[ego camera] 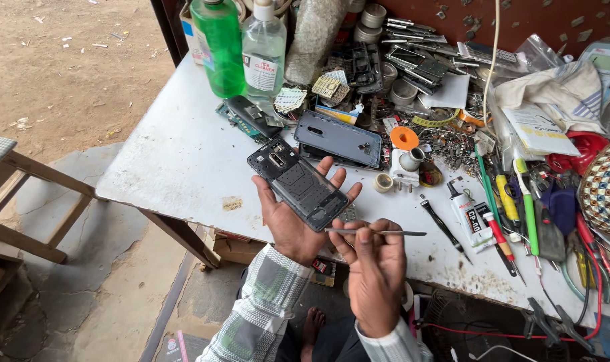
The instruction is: The person sits at a cluttered repair workbench holding a phone with its back cover removed in one hand. They pick up a screwdriver and repeatedly work on the phone's rear panel, at times setting the phone down to pick at small parts and screws on the bench before resuming work on the device.
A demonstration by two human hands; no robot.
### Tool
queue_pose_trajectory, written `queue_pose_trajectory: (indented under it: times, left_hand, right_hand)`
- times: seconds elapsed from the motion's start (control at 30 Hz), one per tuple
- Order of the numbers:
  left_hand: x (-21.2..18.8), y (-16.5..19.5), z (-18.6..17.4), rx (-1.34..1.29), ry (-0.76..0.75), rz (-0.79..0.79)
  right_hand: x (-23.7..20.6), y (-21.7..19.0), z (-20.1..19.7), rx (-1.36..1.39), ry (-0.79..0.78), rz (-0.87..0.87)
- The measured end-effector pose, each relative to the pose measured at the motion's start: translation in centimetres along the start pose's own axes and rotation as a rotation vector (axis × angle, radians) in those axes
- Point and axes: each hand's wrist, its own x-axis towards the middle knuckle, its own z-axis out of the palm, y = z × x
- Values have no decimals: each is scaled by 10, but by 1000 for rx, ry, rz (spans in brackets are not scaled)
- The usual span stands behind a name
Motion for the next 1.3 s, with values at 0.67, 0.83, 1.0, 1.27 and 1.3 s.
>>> queue_pose_trajectory:
  times: [0.67, 0.83, 1.0, 1.27, 1.3]
  left_hand:
    - [0, -1, 3, 46, 71, 103]
    - [-1, -1, 5, 83, 112, 113]
    - [2, -1, 4, 68, 133, 107]
    - [3, 0, -4, 83, 88, 110]
    - [3, 0, -5, 82, 83, 107]
  right_hand:
    - [0, 21, 3, -220, 44, -42]
    - [0, 20, -2, -262, 23, -40]
    - [9, 15, -9, -169, 12, -105]
    - [25, -61, -49, -1631, -145, -334]
    - [26, -66, -52, -1667, -175, -366]
